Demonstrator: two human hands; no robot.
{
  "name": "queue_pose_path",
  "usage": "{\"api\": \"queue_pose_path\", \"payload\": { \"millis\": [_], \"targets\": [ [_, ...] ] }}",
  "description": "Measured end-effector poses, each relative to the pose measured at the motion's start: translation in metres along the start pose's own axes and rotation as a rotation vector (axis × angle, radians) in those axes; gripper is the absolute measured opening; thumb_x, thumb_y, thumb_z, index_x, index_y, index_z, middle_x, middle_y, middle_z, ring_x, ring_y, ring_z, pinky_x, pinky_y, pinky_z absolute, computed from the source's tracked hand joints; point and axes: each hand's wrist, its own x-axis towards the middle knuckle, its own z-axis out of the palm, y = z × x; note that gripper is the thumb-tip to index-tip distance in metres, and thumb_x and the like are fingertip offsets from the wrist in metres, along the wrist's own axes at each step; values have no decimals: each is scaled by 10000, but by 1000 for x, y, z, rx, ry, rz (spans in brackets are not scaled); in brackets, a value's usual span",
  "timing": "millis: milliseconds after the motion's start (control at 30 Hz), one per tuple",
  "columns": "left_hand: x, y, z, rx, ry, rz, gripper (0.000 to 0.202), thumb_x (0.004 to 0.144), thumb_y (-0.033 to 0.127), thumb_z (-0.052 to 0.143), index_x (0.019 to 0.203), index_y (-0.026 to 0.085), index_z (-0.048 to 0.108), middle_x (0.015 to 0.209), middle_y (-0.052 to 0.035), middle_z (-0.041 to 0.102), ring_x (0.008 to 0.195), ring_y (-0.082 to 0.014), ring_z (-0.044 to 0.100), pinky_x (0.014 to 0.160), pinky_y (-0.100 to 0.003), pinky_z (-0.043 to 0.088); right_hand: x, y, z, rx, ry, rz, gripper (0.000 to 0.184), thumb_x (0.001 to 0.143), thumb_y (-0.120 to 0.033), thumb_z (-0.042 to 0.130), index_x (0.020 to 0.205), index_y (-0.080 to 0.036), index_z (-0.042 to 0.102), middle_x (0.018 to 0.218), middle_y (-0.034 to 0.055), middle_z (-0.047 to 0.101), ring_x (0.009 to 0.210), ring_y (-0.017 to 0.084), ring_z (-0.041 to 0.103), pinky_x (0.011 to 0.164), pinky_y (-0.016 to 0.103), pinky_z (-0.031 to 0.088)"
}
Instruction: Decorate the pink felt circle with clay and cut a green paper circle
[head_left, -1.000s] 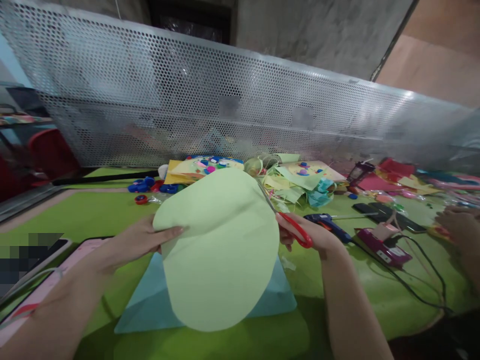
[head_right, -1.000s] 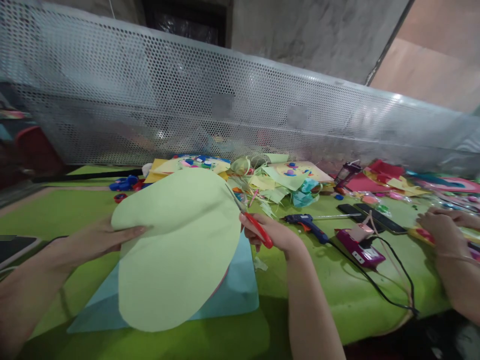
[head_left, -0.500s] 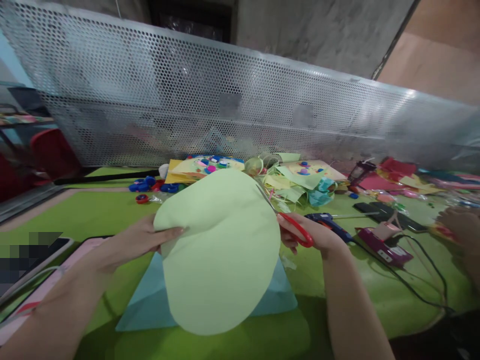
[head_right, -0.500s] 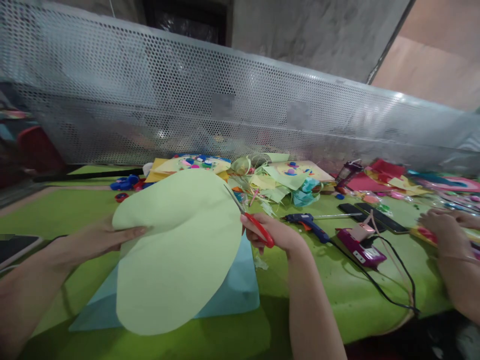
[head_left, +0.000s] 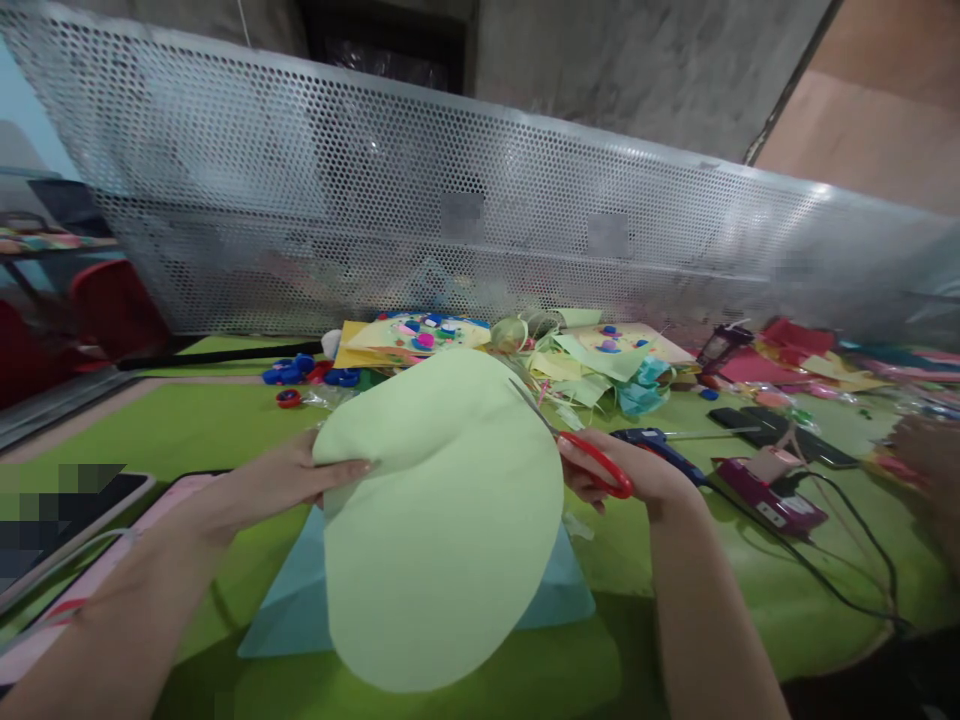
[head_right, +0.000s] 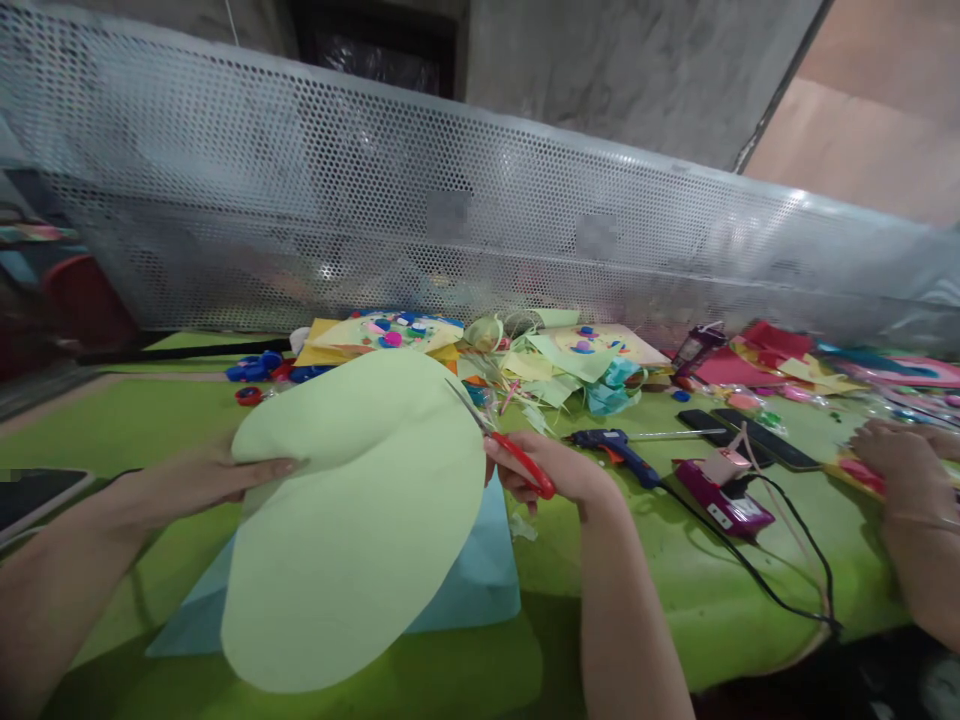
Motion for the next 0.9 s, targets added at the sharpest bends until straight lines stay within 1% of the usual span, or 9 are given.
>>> {"api": "queue_pose_path", "payload": {
  "millis": [100,167,267,367,433,567,700,800,900],
  "targets": [
    [-2,3,1,7,-24,12,794,557,645,667,1181,186,491,1263,-112,589,1096,-315,568,843,-379,527,-1,-1,1,10,-38,32,458,758,-637,552,670,-209,413,516,-106,305,421,57,323,395,193,390],
    [-2,3,1,12,-27,8,815,549,645,673,1192,185,476,1274,-118,577,1097,-321,566,837,-388,530,-1,-1,1,0,-48,40,469,753,-643,551,650,-214,393,520,-103,304,424,57,323,391,191,388],
    [-2,1,0,18,-28,4,832,557,640,674,1213,175,463,1278,-131,573,1096,-322,567,837,-391,529,-2,-3,1,-37,-26,42,513,734,-683,531,607,-213,369,495,-107,296,391,49,312,351,184,369],
    [-1,-2,-2,23,-29,6,829,583,625,671,1231,158,451,1258,-146,585,1078,-321,579,829,-383,531,-2,-3,0,-69,3,44,521,730,-693,522,599,-206,388,476,-103,330,367,47,331,321,180,358],
    [-1,-2,-2,23,-43,8,813,597,609,674,1238,162,450,1239,-140,602,1062,-316,591,819,-378,536,-3,-2,-1,-66,-13,40,517,731,-687,529,603,-207,384,488,-100,336,389,50,346,338,179,367],
    [-1,1,0,21,-115,16,705,596,580,693,1151,173,543,1167,-105,657,1057,-303,599,845,-368,529,-4,0,-3,-62,-84,25,501,749,-669,528,622,-206,387,530,-99,317,442,52,340,392,178,386],
    [-2,5,1,12,-147,13,704,605,568,694,1177,194,527,1168,-86,661,1034,-287,616,822,-359,541,-3,3,-5,-91,-99,42,494,775,-664,496,623,-199,425,493,-104,318,396,47,321,352,175,346],
    [-2,4,1,7,-151,28,643,622,543,695,1147,201,551,1164,-78,665,1050,-280,608,864,-352,520,-3,4,-6,-104,-91,72,485,773,-655,511,632,-193,463,477,-105,329,369,42,312,330,173,322],
    [-3,3,1,5,-154,14,656,626,553,687,1158,200,535,1161,-80,667,1037,-286,616,812,-352,542,-3,3,-5,-79,-108,73,470,774,-639,528,650,-189,471,513,-98,338,397,42,331,344,164,318]
  ]
}}
